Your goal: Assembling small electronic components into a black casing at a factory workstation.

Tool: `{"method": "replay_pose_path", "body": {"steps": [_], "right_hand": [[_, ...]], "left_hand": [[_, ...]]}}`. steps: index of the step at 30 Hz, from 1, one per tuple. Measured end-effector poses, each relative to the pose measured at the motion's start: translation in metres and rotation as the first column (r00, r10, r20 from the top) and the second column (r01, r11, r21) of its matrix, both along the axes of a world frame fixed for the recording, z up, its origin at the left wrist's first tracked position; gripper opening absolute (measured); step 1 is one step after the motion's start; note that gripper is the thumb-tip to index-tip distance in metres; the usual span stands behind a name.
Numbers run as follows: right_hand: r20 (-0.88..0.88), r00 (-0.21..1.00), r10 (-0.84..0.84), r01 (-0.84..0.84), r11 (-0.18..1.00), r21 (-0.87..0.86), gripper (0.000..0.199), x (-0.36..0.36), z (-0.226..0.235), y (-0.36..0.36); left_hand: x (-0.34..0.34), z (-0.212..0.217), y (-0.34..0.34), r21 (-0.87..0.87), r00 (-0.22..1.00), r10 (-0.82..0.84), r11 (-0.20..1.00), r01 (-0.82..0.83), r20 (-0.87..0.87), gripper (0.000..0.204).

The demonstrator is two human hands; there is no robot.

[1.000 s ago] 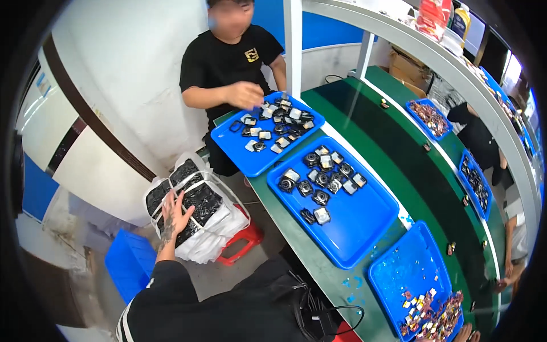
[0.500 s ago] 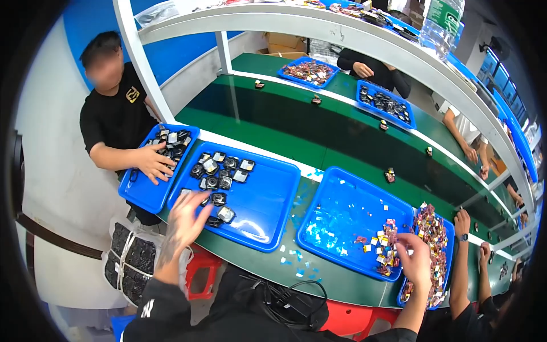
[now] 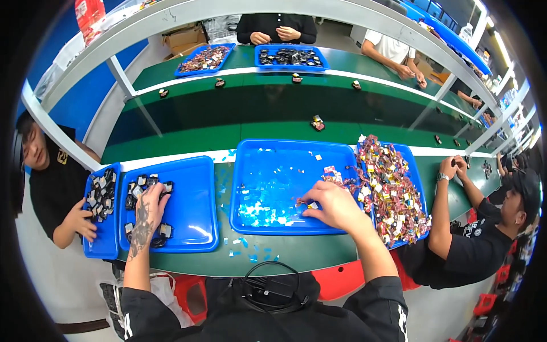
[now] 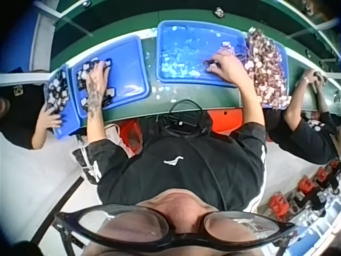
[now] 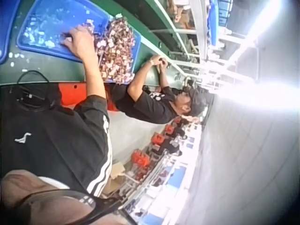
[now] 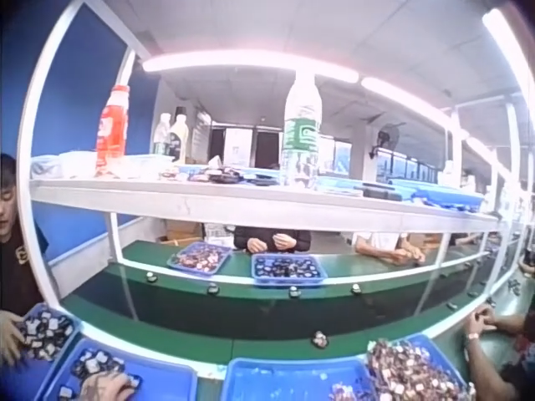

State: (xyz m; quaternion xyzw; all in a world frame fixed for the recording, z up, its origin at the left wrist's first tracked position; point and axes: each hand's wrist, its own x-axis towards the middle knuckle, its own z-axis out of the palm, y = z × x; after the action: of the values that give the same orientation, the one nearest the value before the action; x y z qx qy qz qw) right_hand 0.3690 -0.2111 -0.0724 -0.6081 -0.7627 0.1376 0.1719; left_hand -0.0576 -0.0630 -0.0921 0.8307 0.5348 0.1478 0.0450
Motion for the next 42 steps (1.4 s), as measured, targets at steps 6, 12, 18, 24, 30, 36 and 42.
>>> {"method": "replay_pose_path", "body": {"steps": [6, 12, 18, 24, 30, 36, 42], "right_hand": [[0.110, 0.976, -0.190, 0.192, 0.981, -0.009, 0.031, -0.003, -0.015, 0.000], [0.059, 0.974, -0.216, 0.217, 0.976, -0.004, 0.035, -0.013, -0.029, -0.005], [-0.114, 0.980, -0.162, 0.157, 0.986, -0.055, 0.032, -0.010, -0.026, -0.014], [-0.071, 0.986, -0.152, 0.148, 0.987, -0.056, 0.017, -0.037, -0.028, -0.010], [-0.203, 0.955, -0.218, 0.227, 0.974, 0.023, 0.004, -0.042, -0.012, -0.001], [0.125, 0.938, -0.323, 0.269, 0.906, 0.327, 0.007, -0.031, 0.015, 0.019], [0.050, 0.996, -0.072, 0.071, 0.997, 0.030, 0.026, -0.026, -0.013, 0.016]], "left_hand": [[-0.014, -0.005, 0.003, 0.066, 0.995, -0.102, 0.993, 0.100, 0.018, 0.020], [0.033, 0.026, -0.020, -0.382, 0.684, 0.165, 0.907, 0.178, 0.710, 0.024], [0.132, 0.015, -0.027, -0.339, 0.118, 0.459, 0.436, 0.834, 0.881, 0.025], [0.164, 0.003, -0.030, -0.406, 0.238, 0.395, 0.424, 0.809, 0.887, 0.024], [0.151, -0.002, -0.028, -0.423, 0.177, 0.455, 0.524, 0.739, 0.873, 0.037], [0.152, -0.002, -0.022, -0.402, 0.296, 0.272, 0.637, 0.657, 0.915, 0.042], [0.142, -0.012, -0.020, -0.388, 0.272, 0.277, 0.689, 0.612, 0.922, 0.039]]}}
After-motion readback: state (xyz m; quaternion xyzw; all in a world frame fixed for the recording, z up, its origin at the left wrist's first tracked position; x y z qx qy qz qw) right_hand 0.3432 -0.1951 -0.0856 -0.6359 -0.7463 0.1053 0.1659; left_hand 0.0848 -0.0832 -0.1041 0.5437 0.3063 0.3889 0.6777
